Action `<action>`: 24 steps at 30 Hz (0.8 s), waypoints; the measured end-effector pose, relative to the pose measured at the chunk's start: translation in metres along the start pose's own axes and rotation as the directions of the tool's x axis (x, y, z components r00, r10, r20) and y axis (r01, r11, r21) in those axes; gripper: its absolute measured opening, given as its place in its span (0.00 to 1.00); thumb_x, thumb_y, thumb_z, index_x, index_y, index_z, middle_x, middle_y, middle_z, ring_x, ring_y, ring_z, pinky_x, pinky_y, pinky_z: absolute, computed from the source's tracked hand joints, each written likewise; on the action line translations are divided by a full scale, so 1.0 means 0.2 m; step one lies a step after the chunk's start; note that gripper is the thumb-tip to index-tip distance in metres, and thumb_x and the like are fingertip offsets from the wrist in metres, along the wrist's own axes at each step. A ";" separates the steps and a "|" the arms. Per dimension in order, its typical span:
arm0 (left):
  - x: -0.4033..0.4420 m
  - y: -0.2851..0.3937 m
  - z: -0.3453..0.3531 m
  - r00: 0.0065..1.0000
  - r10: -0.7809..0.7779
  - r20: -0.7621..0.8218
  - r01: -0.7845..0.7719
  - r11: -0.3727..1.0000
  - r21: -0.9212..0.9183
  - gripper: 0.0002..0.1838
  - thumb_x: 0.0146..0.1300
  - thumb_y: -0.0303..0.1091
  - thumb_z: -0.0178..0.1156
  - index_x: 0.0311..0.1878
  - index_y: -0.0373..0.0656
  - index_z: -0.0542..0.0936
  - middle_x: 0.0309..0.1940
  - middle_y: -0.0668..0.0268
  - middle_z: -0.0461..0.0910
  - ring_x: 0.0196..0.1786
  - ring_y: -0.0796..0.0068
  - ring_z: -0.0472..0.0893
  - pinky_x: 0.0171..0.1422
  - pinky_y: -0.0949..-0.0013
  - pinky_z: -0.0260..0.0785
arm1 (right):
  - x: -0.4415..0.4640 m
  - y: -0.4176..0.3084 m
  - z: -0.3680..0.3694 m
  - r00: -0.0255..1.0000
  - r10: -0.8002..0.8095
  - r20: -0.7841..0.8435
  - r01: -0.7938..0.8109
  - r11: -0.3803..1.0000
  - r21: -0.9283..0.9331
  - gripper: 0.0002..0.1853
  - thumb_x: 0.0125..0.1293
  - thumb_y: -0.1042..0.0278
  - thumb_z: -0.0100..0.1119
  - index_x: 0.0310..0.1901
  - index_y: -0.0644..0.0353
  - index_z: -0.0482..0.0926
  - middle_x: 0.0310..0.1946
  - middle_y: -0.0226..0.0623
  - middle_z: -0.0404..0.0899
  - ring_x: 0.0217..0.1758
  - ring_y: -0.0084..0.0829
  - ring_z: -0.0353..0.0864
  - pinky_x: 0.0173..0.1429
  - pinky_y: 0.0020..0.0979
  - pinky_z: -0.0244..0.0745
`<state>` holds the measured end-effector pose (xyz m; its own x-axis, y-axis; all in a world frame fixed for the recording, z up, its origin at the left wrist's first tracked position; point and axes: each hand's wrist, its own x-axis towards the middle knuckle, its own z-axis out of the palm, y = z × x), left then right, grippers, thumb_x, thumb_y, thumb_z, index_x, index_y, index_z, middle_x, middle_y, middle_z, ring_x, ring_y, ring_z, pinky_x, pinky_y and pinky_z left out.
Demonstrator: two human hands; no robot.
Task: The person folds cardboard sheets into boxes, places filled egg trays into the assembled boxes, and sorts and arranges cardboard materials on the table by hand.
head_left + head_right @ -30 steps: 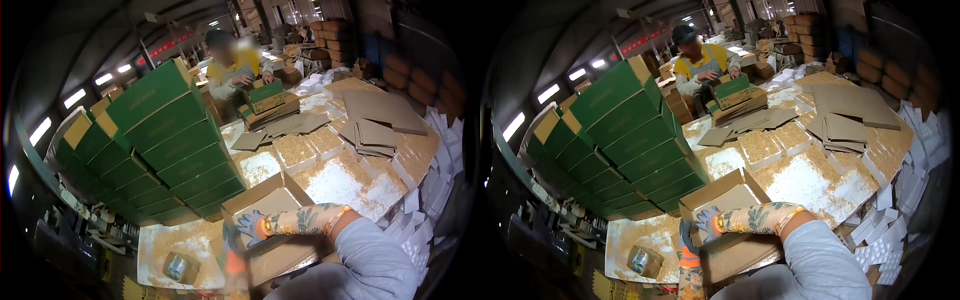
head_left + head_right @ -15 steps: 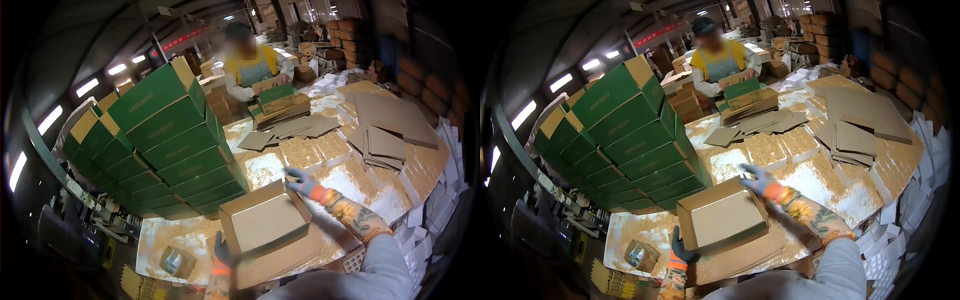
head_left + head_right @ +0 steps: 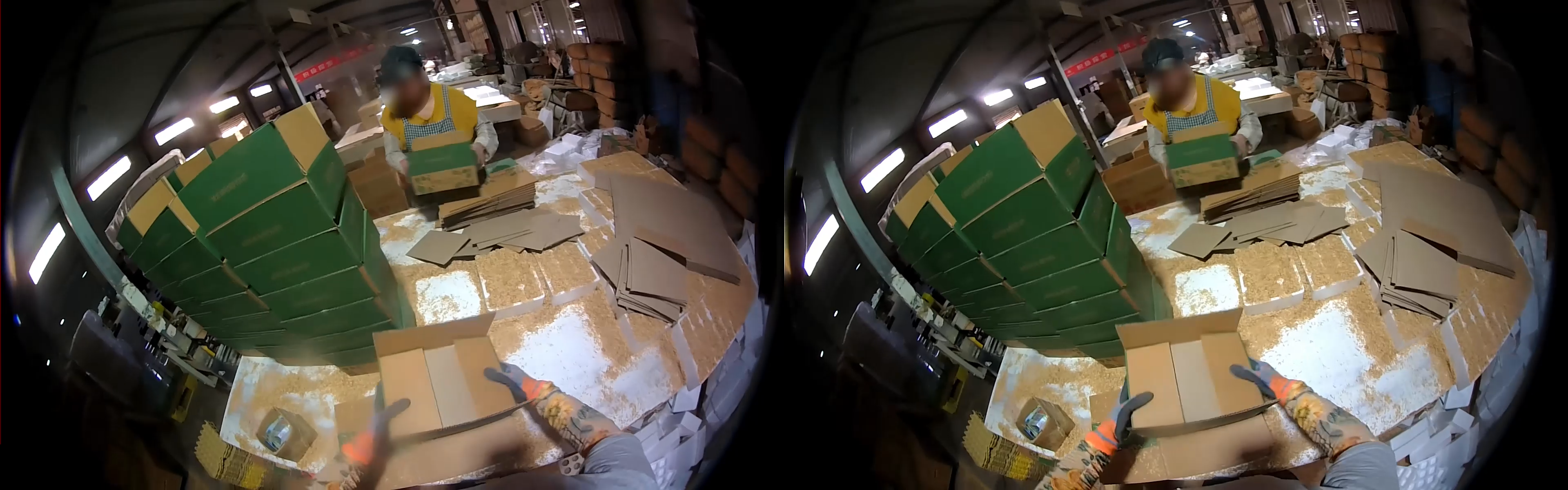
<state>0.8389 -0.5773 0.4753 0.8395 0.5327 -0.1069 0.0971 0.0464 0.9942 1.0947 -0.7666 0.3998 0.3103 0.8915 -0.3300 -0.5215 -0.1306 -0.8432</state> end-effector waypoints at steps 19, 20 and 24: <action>0.67 1.67 -1.23 0.348 0.861 -0.371 -0.791 0.482 0.377 0.27 0.67 0.43 0.58 0.64 0.37 0.69 0.53 0.65 0.76 0.55 0.75 0.74 0.60 0.72 0.65 | 0.06 -2.10 0.74 0.496 -0.868 -0.014 0.865 0.495 -0.076 0.30 0.64 0.44 0.55 0.60 0.57 0.71 0.48 0.35 0.79 0.50 0.28 0.77 0.55 0.33 0.72; 0.65 1.64 -1.22 0.389 0.837 -0.385 -0.713 0.538 0.450 0.25 0.68 0.43 0.56 0.61 0.37 0.71 0.54 0.65 0.76 0.55 0.76 0.74 0.59 0.72 0.66 | 0.13 -2.17 0.83 0.499 -0.866 0.004 0.864 0.498 -0.074 0.30 0.64 0.44 0.55 0.60 0.58 0.71 0.48 0.35 0.79 0.49 0.28 0.77 0.55 0.33 0.72; 0.74 1.52 -1.29 0.351 0.818 -0.456 -0.771 0.529 0.355 0.21 0.71 0.39 0.52 0.61 0.36 0.71 0.57 0.65 0.75 0.56 0.76 0.74 0.61 0.70 0.67 | 0.45 -2.34 1.20 0.541 -0.839 0.053 0.840 0.538 -0.071 0.30 0.64 0.42 0.53 0.59 0.58 0.72 0.48 0.35 0.79 0.48 0.28 0.77 0.54 0.33 0.72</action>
<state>0.8550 -0.2659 0.7656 0.1308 0.6103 0.7813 -0.4057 -0.6861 0.6039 1.1760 -0.5201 0.8673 0.5636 0.6152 0.5513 0.0368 0.6480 -0.7607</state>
